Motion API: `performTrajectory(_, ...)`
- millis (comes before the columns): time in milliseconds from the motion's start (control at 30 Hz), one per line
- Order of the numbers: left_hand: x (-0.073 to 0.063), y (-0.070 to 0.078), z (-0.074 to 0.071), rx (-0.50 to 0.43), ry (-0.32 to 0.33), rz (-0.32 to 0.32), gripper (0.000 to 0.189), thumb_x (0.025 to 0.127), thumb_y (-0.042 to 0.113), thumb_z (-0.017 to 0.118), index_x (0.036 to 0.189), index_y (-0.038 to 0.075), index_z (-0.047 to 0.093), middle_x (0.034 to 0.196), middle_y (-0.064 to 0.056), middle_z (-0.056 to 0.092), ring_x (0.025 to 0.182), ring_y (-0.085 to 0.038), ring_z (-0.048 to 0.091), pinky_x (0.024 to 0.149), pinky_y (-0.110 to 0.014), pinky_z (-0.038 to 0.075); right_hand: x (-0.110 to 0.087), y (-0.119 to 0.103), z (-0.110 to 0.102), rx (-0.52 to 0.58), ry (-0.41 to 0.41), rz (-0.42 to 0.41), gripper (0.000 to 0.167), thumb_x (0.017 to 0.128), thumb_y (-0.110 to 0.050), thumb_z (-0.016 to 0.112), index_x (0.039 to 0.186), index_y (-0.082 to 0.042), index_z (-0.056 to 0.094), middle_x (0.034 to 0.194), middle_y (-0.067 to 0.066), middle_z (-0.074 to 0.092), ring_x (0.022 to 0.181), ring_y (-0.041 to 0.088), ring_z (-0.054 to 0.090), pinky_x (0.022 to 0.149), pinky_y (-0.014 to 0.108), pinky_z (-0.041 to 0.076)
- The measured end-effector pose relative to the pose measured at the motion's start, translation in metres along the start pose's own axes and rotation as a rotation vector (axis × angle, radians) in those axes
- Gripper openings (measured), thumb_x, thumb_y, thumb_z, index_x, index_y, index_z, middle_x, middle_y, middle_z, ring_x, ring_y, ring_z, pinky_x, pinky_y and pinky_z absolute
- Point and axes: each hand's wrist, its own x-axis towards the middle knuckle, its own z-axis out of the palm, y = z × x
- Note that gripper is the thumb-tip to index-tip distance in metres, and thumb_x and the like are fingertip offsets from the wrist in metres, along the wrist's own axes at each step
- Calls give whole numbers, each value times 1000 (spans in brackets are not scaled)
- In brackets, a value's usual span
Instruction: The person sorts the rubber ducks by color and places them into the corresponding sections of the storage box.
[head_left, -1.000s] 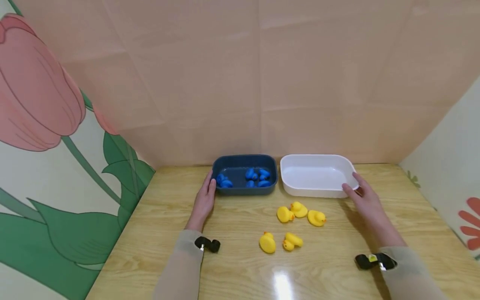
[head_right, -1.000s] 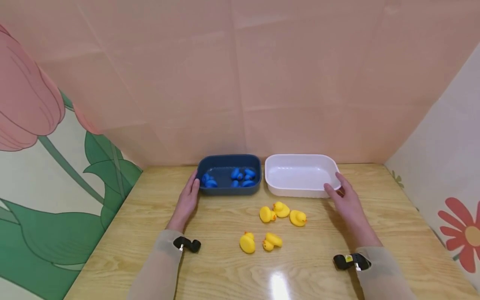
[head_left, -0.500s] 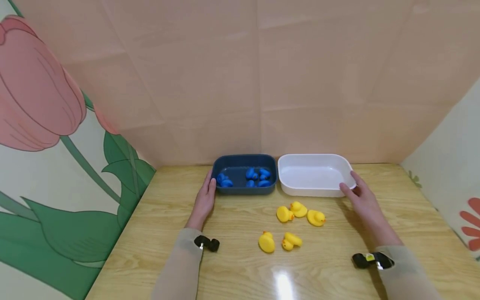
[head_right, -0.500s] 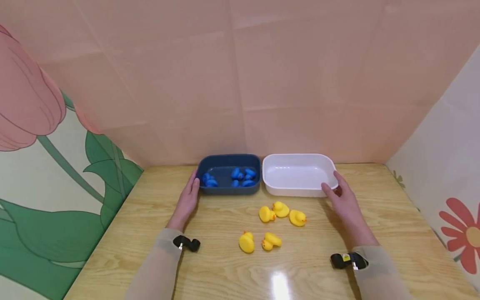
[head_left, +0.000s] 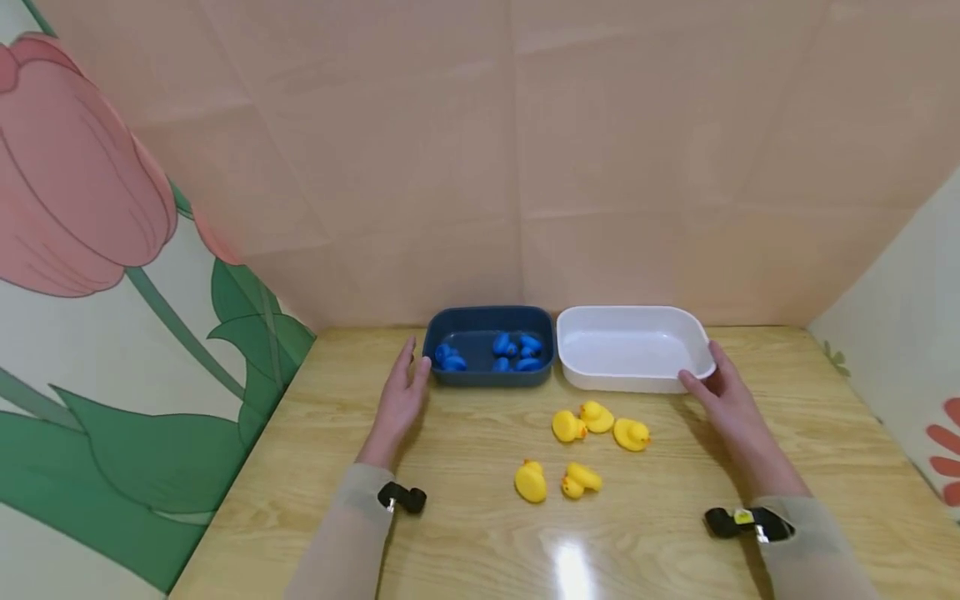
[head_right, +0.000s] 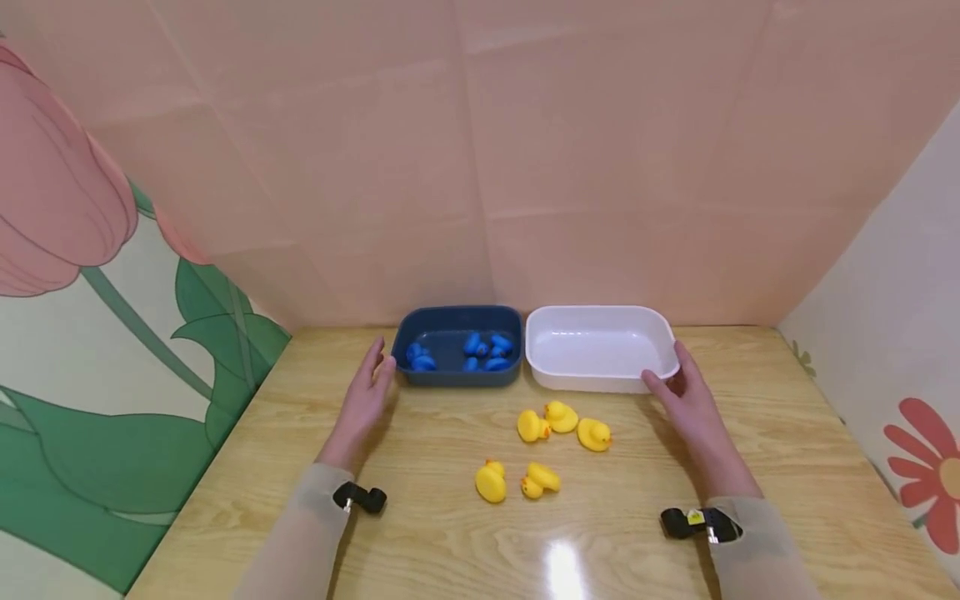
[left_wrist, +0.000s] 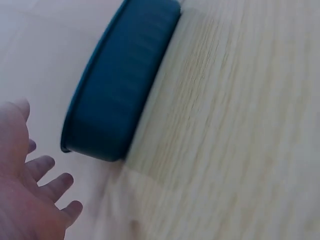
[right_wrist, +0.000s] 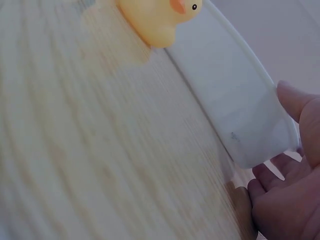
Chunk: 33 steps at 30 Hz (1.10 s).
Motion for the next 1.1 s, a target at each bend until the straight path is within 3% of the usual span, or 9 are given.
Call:
performTrajectory(133, -5, 7, -2, 40, -21, 31, 72, 117, 57, 45, 178, 25, 22, 182, -4, 23, 167, -30, 21, 134, -55, 21, -1, 1, -1, -26, -1, 7, 97, 115, -43, 60, 177, -22, -11, 181, 25, 4, 164, 51, 13, 111, 2, 22)
performTrajectory(267, -11, 15, -4, 58, -38, 76, 75, 117, 55, 49, 178, 18, 25, 181, -7, 26, 166, -30, 23, 133, -55, 21, -3, 1, -2, -59, -2, 13, 97, 114, -45, 60, 177, -24, -10, 182, 23, 4, 163, 52, 14, 126, 20, 19)
performTrajectory(333, -13, 18, -3, 72, -49, 110, 75, 117, 51, 52, 177, 14, 26, 181, -9, 27, 166, -32, 25, 133, -56, 22, -3, 0, -3, -69, 0, 12, 97, 114, -46, 60, 177, -23, -10, 181, 24, 5, 163, 53, 16, 127, 22, 20)
performTrajectory(533, -25, 29, 2, 138, -83, 171, 72, 116, 46, 58, 176, 16, 31, 180, -8, 30, 165, -32, 28, 133, -55, 25, -4, -1, -2, -57, 8, -14, 96, 114, -41, 62, 177, -20, -8, 180, 28, 11, 161, 55, 22, 107, 1, 28)
performTrajectory(833, -52, 46, 16, 150, -160, 190, 70, 113, 40, 67, 175, 27, 36, 175, -7, 40, 151, -33, 51, 126, -60, 38, -1, 2, -1, -46, 19, -31, 96, 114, -37, 64, 178, -19, -6, 177, 32, 17, 157, 58, 29, 102, 1, 36)
performTrajectory(1100, -67, 49, 34, 192, -275, 210, 73, 109, 35, 74, 173, 20, 41, 164, -11, 54, 137, -33, 61, 117, -57, 48, 0, 7, -2, -27, 29, -42, 96, 113, -36, 65, 178, -16, -4, 175, 33, 22, 155, 57, 34, 99, 2, 41)
